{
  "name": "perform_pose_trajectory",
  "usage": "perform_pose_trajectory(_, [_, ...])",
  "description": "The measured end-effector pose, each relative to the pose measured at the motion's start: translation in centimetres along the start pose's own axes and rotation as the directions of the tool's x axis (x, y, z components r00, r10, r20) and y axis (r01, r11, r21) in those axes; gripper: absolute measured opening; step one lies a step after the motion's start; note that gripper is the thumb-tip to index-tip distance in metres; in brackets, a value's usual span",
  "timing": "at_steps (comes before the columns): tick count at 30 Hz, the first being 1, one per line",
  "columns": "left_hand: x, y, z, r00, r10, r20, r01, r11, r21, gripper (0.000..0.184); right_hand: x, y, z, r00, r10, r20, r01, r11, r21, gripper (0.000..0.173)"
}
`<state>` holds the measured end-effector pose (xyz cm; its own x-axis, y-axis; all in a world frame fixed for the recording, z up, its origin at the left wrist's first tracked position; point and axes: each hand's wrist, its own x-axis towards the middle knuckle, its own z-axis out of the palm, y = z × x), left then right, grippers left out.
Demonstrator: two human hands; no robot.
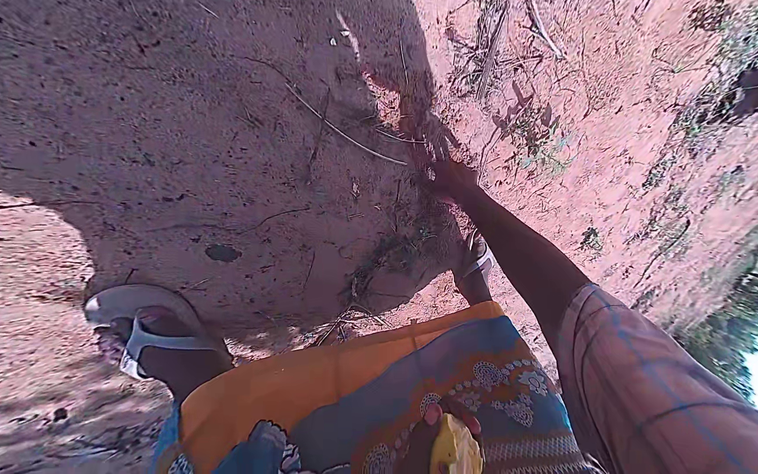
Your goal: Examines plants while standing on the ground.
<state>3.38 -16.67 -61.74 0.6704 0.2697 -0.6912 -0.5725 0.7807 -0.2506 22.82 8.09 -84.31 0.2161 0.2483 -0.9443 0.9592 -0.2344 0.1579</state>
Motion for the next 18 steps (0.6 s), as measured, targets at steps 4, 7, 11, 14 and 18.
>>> perform_pose_trajectory(4, [0.6, -0.6, -0.3, 0.998, -0.019, -0.058, 0.017, 0.999, -0.029, 0.056, 1.7, -7.2, -1.4, 0.893, -0.301, -0.335, 0.344, 0.936, 0.077, 0.047])
perform_pose_trajectory(7, [1.2, 0.0, 0.5, 0.991, 0.022, -0.132, -0.011, 0.996, 0.083, 0.059, 2.6, -7.0, 2.7, 0.846, -0.380, -0.373, 0.424, 0.905, 0.040, 0.056])
perform_pose_trajectory(11, [1.1, 0.5, 0.1, 0.997, 0.015, -0.074, -0.010, 0.998, 0.067, 0.062, 2.3, 1.4, 7.6, 0.870, -0.473, -0.138, 0.443, 0.874, -0.199, 0.044])
perform_pose_trajectory(14, [0.6, 1.1, 0.1, 1.000, 0.017, -0.023, -0.017, 1.000, 0.023, 0.058, 1.9, 4.0, 7.6, 0.929, -0.369, -0.033, 0.343, 0.890, -0.301, 0.041])
perform_pose_trajectory(18, [-0.2, 1.0, -0.4, 1.000, 0.004, -0.025, -0.003, 0.999, 0.039, 0.059, 1.5, 3.5, 3.9, 0.998, -0.058, 0.016, 0.060, 0.937, -0.344, 0.053])
